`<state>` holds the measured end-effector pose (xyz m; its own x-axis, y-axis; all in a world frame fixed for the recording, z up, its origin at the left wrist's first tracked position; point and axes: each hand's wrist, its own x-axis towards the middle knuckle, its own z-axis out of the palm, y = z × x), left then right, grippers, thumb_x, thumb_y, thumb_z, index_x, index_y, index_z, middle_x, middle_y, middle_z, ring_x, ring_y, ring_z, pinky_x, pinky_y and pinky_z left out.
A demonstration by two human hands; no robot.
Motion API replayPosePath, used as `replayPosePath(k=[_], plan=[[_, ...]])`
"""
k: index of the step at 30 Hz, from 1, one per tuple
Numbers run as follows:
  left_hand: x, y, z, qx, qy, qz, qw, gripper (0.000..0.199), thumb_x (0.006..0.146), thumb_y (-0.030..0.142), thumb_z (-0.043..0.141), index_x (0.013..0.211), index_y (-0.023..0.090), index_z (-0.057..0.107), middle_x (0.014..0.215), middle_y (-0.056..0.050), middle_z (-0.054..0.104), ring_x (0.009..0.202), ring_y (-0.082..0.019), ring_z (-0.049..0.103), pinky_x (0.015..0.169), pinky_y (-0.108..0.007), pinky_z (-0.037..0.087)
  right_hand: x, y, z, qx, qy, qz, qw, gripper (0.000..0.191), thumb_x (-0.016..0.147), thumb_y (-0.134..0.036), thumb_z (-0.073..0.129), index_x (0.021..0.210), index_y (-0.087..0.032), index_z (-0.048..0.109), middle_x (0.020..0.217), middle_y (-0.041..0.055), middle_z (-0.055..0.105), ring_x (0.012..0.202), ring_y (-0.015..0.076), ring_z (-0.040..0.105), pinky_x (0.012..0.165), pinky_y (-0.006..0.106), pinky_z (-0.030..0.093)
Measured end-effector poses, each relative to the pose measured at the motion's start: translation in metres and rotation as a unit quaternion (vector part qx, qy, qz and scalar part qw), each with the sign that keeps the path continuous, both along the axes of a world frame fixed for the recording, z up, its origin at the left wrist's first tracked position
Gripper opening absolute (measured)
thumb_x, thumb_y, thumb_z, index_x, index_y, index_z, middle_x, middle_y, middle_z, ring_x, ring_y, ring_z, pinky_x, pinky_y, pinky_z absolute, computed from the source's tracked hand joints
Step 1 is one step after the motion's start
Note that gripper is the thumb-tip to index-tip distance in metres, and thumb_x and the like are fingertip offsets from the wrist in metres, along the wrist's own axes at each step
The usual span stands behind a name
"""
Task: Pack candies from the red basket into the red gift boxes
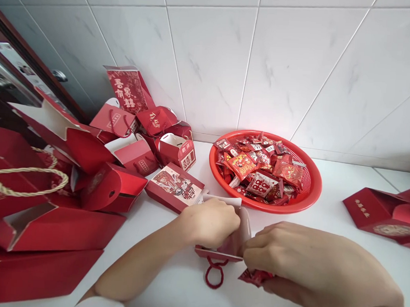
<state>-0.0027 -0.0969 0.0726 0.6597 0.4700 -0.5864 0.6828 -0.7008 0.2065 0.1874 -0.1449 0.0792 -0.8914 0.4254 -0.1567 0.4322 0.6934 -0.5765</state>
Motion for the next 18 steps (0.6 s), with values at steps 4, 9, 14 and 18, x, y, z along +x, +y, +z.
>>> replayPosePath(k=[4,9,14,18], plan=[[-0.001,0.004,0.000,0.015,-0.015,0.006,1.000,0.023,0.072,0.003,0.061,0.079,0.019,0.075,0.089,-0.006,0.073,0.082,-0.024,0.067,0.060,-0.031,0.042,0.007,0.011,0.010,-0.060,0.036,-0.010,0.998,0.017,0.094,-0.011,0.058,0.103,-0.018,0.071,0.095,0.0072,0.075,0.084,0.0187,0.069,0.074,0.027,0.051],[-0.027,0.014,0.017,-0.016,-0.207,-0.014,0.978,0.026,0.089,0.007,0.049,0.089,0.020,0.072,0.088,-0.001,0.069,0.066,-0.013,0.059,0.060,-0.025,0.042,0.018,0.034,0.019,-0.131,0.202,-0.107,0.965,0.008,0.095,-0.023,0.066,0.097,-0.016,0.069,0.086,0.0046,0.072,0.078,0.0143,0.065,0.069,0.023,0.052],[-0.048,0.018,0.037,-0.012,-0.368,0.140,0.919,0.029,0.098,0.020,0.042,0.102,0.017,0.070,0.062,0.004,0.052,0.055,-0.010,0.047,0.053,-0.021,0.037,0.013,0.045,0.009,-0.123,0.332,-0.280,0.892,0.018,0.089,-0.033,0.075,0.086,-0.017,0.067,0.075,-0.0011,0.058,0.061,0.0094,0.050,0.053,0.022,0.043],[-0.048,0.016,0.038,-0.075,-0.449,0.211,0.865,0.026,0.096,0.032,0.050,0.092,0.016,0.070,0.071,0.002,0.058,0.064,-0.012,0.055,0.056,-0.022,0.044,0.005,0.044,0.005,-0.099,0.383,-0.320,0.861,0.019,0.089,-0.036,0.076,0.083,-0.019,0.067,0.073,-0.0012,0.057,0.062,0.0103,0.050,0.053,0.023,0.042]])
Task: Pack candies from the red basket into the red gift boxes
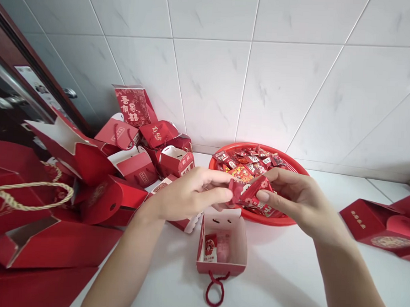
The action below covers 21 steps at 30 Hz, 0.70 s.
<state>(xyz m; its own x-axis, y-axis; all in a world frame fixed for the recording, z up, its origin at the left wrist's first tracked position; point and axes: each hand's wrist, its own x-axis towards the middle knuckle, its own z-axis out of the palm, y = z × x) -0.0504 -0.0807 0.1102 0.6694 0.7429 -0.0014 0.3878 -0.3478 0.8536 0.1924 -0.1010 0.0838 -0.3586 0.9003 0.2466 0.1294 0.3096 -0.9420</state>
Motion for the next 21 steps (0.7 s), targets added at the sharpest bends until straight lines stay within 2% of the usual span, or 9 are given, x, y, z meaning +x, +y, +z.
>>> replayPosePath(k=[3,7,8,10,12,14,17,21], plan=[[0.005,0.000,-0.005,-0.022,-0.046,0.025,0.998,0.026,0.093,0.041,0.061,0.095,0.017,0.070,0.079,-0.001,0.066,0.071,-0.015,0.062,0.059,-0.024,0.049,-0.003,-0.003,0.002,0.003,0.022,0.003,1.000,0.014,0.090,-0.034,0.075,0.087,-0.020,0.070,0.076,0.0001,0.063,0.066,0.0118,0.057,0.056,0.023,0.047],[0.003,0.002,-0.007,0.034,-0.028,0.039,0.998,0.025,0.093,0.037,0.063,0.106,0.018,0.073,0.091,-0.004,0.073,0.083,-0.019,0.068,0.070,-0.028,0.053,0.001,-0.005,0.006,0.026,0.035,-0.002,0.999,0.008,0.088,-0.027,0.077,0.091,-0.020,0.074,0.102,0.0059,0.073,0.083,0.0161,0.068,0.071,0.026,0.057],[0.001,0.002,-0.005,0.054,-0.002,0.024,0.998,0.023,0.093,0.034,0.062,0.105,0.018,0.074,0.091,-0.003,0.074,0.083,-0.019,0.069,0.071,-0.027,0.053,0.003,-0.005,0.007,0.036,0.042,-0.007,0.998,0.006,0.088,-0.025,0.077,0.091,-0.021,0.074,0.103,0.0062,0.074,0.084,0.0165,0.069,0.072,0.027,0.058],[-0.003,0.000,-0.001,0.096,0.070,-0.030,0.992,0.018,0.092,0.026,0.061,0.101,0.020,0.076,0.089,-0.002,0.075,0.080,-0.017,0.069,0.070,-0.026,0.050,0.007,-0.007,0.009,0.050,0.050,0.000,0.998,0.002,0.089,-0.022,0.075,0.091,-0.021,0.074,0.091,0.0042,0.074,0.076,0.0148,0.068,0.066,0.024,0.056],[-0.004,-0.004,0.002,0.132,0.144,-0.094,0.976,0.018,0.091,0.018,0.060,0.096,0.022,0.077,0.086,0.000,0.076,0.078,-0.016,0.068,0.069,-0.025,0.047,0.009,-0.009,0.012,0.059,0.034,0.033,0.997,0.002,0.090,-0.020,0.074,0.088,-0.021,0.074,0.077,0.0013,0.070,0.067,0.0123,0.064,0.058,0.022,0.052],[-0.002,-0.010,0.002,0.157,0.214,-0.134,0.955,0.017,0.090,0.016,0.061,0.087,0.023,0.076,0.079,0.000,0.074,0.073,-0.017,0.068,0.066,-0.026,0.043,0.010,-0.013,0.014,0.072,-0.012,0.080,0.994,0.003,0.089,-0.018,0.074,0.086,-0.020,0.073,0.074,0.0012,0.069,0.065,0.0120,0.062,0.058,0.022,0.051],[0.009,-0.019,-0.006,0.180,0.302,-0.144,0.925,0.017,0.090,0.019,0.061,0.077,0.021,0.071,0.065,-0.001,0.068,0.065,-0.019,0.064,0.058,-0.029,0.038,0.008,-0.018,0.015,0.101,-0.075,0.141,0.982,0.002,0.088,-0.018,0.074,0.090,-0.018,0.074,0.079,0.0041,0.073,0.071,0.0145,0.066,0.064,0.025,0.054],[0.025,-0.025,-0.024,0.206,0.330,-0.158,0.908,0.022,0.089,0.014,0.055,0.071,0.020,0.065,0.067,-0.001,0.065,0.057,-0.018,0.058,0.056,-0.031,0.036,0.005,-0.022,0.015,0.132,-0.100,0.151,0.975,0.004,0.089,-0.019,0.073,0.092,-0.017,0.073,0.079,0.0047,0.074,0.071,0.0151,0.067,0.066,0.026,0.055]])
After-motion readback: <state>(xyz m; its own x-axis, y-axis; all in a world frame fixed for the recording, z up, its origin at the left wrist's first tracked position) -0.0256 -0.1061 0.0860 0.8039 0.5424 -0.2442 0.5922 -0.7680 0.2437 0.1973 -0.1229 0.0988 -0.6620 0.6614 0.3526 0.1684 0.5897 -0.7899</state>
